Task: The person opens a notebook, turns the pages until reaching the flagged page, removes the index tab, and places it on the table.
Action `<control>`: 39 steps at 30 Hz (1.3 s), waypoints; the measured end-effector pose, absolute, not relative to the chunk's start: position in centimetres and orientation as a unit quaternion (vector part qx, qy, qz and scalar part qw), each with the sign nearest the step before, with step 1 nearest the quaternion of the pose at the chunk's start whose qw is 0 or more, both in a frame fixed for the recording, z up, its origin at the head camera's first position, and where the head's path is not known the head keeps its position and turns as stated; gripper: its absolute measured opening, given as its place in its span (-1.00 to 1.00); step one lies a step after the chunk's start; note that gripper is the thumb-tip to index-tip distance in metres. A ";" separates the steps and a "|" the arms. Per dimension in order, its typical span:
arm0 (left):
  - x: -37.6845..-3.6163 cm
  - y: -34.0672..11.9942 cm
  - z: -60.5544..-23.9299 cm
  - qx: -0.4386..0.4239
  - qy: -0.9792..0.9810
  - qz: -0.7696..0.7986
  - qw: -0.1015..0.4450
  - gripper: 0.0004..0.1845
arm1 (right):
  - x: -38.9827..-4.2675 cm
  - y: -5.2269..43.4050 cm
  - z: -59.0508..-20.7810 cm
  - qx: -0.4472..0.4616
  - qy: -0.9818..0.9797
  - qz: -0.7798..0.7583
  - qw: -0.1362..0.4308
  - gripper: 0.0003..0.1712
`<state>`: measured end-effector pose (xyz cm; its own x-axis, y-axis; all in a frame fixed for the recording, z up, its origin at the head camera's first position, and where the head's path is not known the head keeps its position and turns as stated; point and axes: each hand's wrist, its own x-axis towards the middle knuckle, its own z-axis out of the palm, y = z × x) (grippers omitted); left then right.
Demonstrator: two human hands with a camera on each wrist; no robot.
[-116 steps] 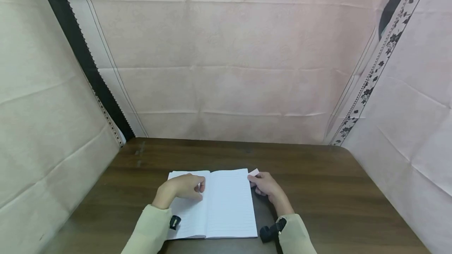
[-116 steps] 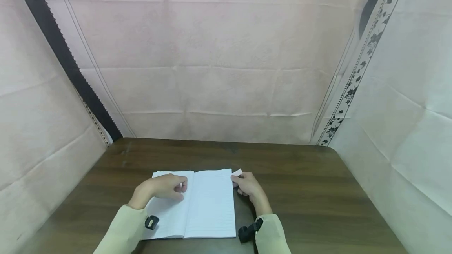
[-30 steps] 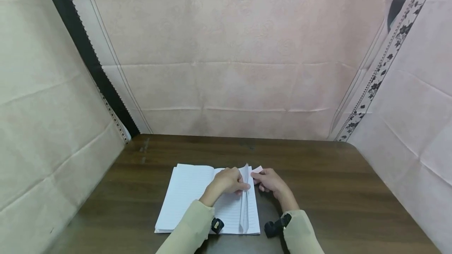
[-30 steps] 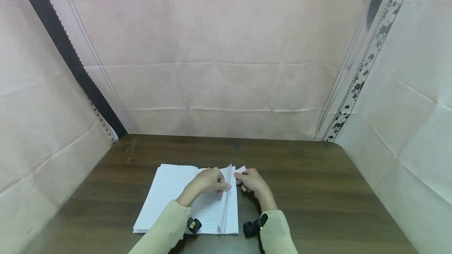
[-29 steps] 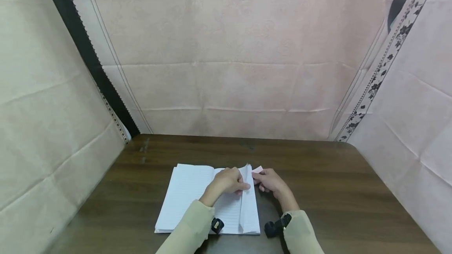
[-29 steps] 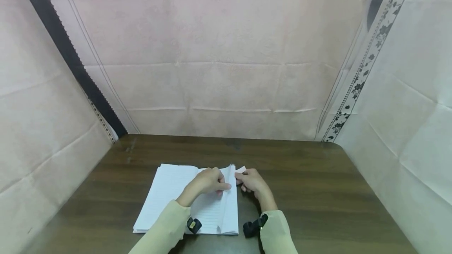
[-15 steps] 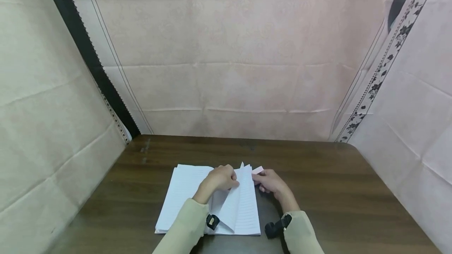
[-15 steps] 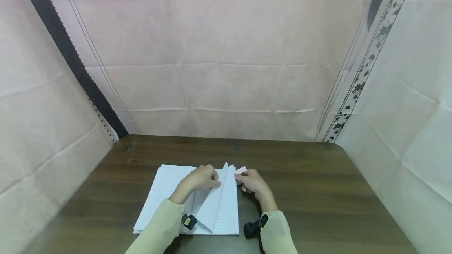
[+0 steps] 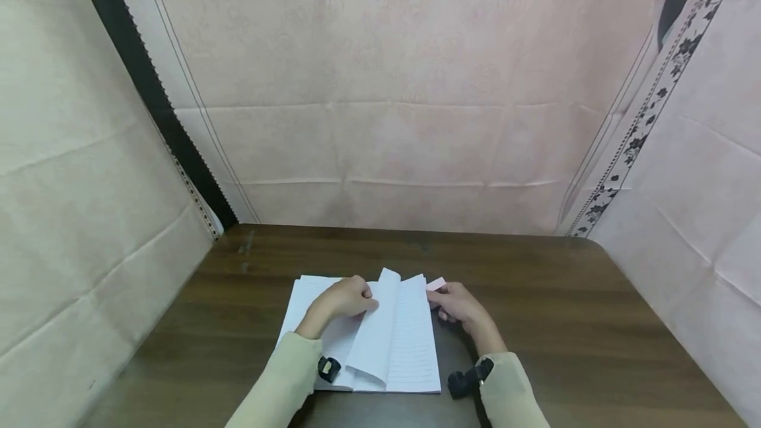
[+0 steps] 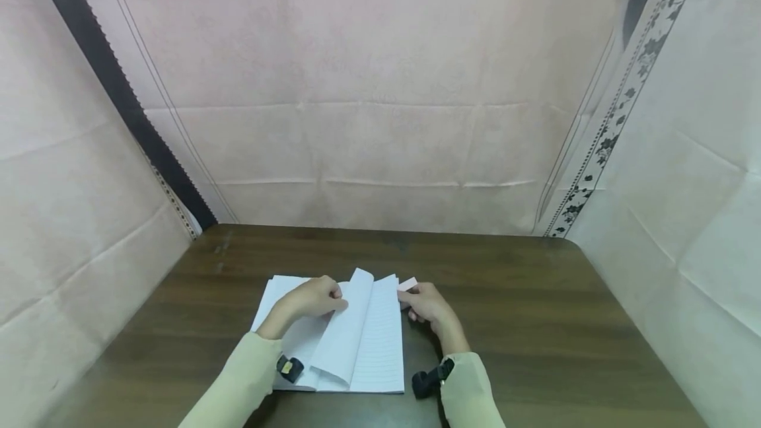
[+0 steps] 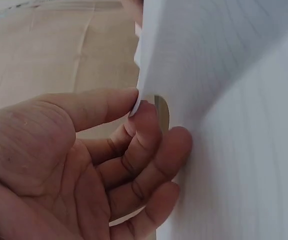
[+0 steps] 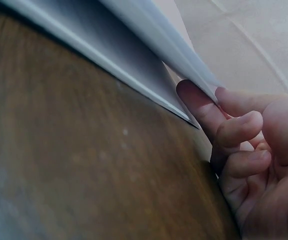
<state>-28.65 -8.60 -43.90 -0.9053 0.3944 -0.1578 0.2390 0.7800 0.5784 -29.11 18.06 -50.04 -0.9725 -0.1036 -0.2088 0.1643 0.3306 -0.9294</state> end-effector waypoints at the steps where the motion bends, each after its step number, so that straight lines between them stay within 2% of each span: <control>1: -28.7 -9.1 -44.0 0.169 0.932 0.290 0.137 -0.57 | -29.1 18.1 -50.1 0.019 0.808 -0.578 0.114 -0.69; 7: -29.0 -11.8 -45.2 0.182 0.923 0.311 0.137 -0.73 | -29.0 18.2 -50.4 0.020 0.808 -0.578 0.113 -0.70; 13: -29.3 -14.0 -46.2 0.262 0.904 0.323 0.098 -0.89 | -28.8 18.1 -50.5 0.025 0.809 -0.576 0.112 -0.69; 17: -29.2 -15.1 -46.4 0.274 0.897 0.334 0.096 -0.69 | -28.9 18.1 -50.3 0.028 0.810 -0.575 0.111 -0.70; 27: -28.4 -17.9 -46.4 0.220 0.910 0.339 0.091 -0.07 | -29.1 18.1 -50.1 0.020 0.813 -0.572 0.110 -0.69; 29: -28.2 -18.4 -46.4 0.216 0.915 0.328 0.094 -0.05 | -29.0 18.0 -50.0 0.021 0.814 -0.569 0.110 -0.68; 33: -27.8 -19.2 -46.3 0.203 0.928 0.294 0.106 -0.16 | -29.0 18.0 -49.9 0.024 0.815 -0.569 0.108 -0.70; 39: -26.9 -20.1 -45.8 0.137 0.954 0.241 0.111 -0.23 | -29.1 17.8 -49.9 0.021 0.813 -0.572 0.105 -0.72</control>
<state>-26.92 -20.07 -45.76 -0.9377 0.3150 -0.1465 0.2078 0.8465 0.4902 -29.08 17.80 -49.89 -0.9771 -0.0856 -0.1950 0.1548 0.3437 -0.9263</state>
